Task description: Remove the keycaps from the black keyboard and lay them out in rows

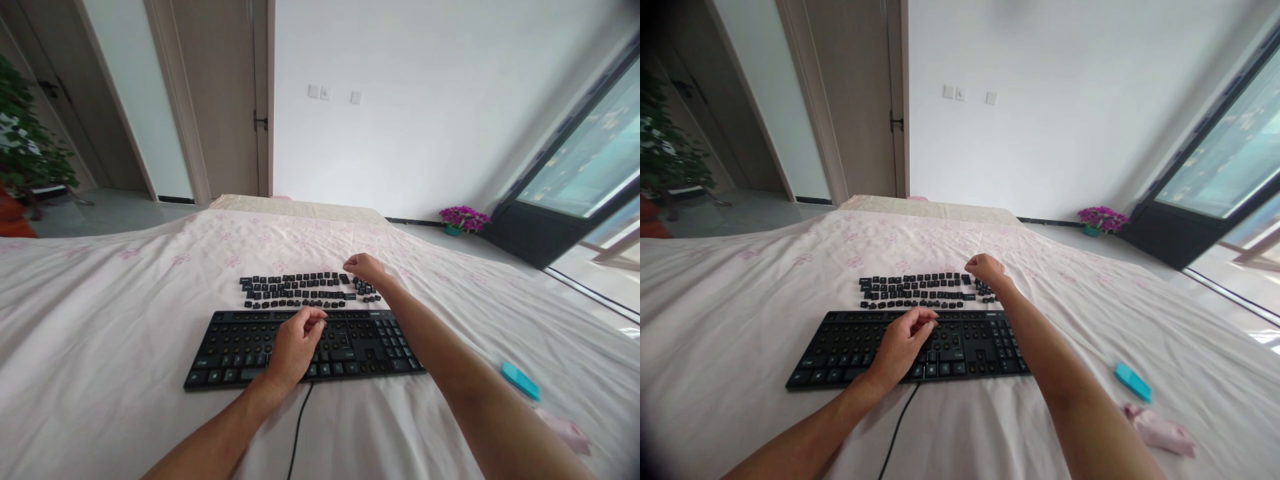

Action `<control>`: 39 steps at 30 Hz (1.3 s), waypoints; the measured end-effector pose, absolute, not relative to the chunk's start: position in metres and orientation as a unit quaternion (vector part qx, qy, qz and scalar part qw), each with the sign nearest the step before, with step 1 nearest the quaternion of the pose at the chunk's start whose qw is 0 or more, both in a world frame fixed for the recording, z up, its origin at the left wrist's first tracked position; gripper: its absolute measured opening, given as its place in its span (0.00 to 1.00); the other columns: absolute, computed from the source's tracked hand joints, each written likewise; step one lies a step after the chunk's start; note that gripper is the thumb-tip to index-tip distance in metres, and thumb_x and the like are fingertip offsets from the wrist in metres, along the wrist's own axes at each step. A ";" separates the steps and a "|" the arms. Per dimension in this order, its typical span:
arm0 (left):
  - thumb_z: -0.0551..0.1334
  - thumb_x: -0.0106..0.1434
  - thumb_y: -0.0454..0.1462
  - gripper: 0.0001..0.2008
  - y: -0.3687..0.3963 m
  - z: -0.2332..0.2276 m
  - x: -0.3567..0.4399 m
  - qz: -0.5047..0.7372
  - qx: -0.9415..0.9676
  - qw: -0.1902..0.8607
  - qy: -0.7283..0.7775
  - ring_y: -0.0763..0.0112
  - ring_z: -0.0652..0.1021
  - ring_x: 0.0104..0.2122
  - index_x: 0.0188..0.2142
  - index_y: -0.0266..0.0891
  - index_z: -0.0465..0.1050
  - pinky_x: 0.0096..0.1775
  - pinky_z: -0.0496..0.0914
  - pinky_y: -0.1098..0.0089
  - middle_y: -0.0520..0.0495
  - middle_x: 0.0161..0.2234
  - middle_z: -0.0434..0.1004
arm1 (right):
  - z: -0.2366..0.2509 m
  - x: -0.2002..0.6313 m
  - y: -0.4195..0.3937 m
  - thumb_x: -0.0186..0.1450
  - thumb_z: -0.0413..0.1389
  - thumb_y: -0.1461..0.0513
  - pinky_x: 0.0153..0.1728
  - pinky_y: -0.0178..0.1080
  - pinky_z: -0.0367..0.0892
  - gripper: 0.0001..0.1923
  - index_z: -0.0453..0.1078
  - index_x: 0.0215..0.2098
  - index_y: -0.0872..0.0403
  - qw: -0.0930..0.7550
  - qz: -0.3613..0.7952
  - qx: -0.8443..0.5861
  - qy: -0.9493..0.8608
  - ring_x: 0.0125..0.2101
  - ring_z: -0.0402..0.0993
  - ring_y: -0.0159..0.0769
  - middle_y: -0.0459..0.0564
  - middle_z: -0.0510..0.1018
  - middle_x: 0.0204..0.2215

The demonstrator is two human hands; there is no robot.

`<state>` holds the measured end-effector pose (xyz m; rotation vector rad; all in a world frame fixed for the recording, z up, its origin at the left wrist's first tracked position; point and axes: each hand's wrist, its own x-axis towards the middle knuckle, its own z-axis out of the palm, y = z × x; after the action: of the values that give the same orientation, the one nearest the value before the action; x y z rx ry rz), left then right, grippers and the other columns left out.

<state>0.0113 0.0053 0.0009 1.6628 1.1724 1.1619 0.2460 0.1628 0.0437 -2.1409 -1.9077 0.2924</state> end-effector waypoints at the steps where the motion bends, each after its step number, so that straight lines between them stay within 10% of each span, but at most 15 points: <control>1: 0.58 0.64 0.38 0.09 0.004 0.002 0.011 0.466 0.646 0.397 0.456 0.68 0.79 0.36 0.40 0.41 0.75 0.41 0.71 0.69 0.49 0.36 0.80 | 0.046 0.247 0.160 0.60 0.57 0.51 0.34 0.35 0.64 0.14 0.80 0.36 0.49 0.140 0.099 -0.737 -0.653 0.34 0.76 0.39 0.48 0.81 0.30; 19: 0.57 0.65 0.46 0.15 0.012 0.059 -0.065 0.509 0.657 0.358 0.426 0.67 0.79 0.36 0.42 0.38 0.75 0.40 0.72 0.68 0.46 0.37 0.81 | 0.073 0.253 0.006 0.66 0.31 0.36 0.38 0.36 0.68 0.42 0.76 0.35 0.54 0.446 0.177 -0.640 -0.600 0.38 0.75 0.41 0.54 0.81 0.35; 27: 0.56 0.64 0.44 0.15 0.011 0.014 -0.157 0.464 0.654 0.184 0.568 0.63 0.78 0.44 0.45 0.41 0.74 0.51 0.69 0.62 0.45 0.46 0.79 | 0.037 0.276 -0.003 0.64 0.36 0.34 0.18 0.35 0.59 0.41 0.75 0.38 0.56 0.601 0.229 -0.610 -0.463 0.18 0.68 0.31 0.56 0.82 0.32; 39: 0.50 0.68 0.53 0.30 -0.007 -0.013 -0.149 0.516 0.552 0.352 0.552 0.60 0.59 0.65 0.63 0.40 0.60 0.66 0.49 0.59 0.41 0.65 0.59 | -0.005 0.323 0.002 0.70 0.38 0.45 0.38 0.42 0.72 0.32 0.79 0.36 0.53 0.584 0.477 -0.565 -0.335 0.41 0.77 0.44 0.56 0.81 0.42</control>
<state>-0.1493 -0.0071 -0.0135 1.4291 1.4278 1.3356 0.3227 0.0021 -0.0051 -1.3196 -0.7809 1.1123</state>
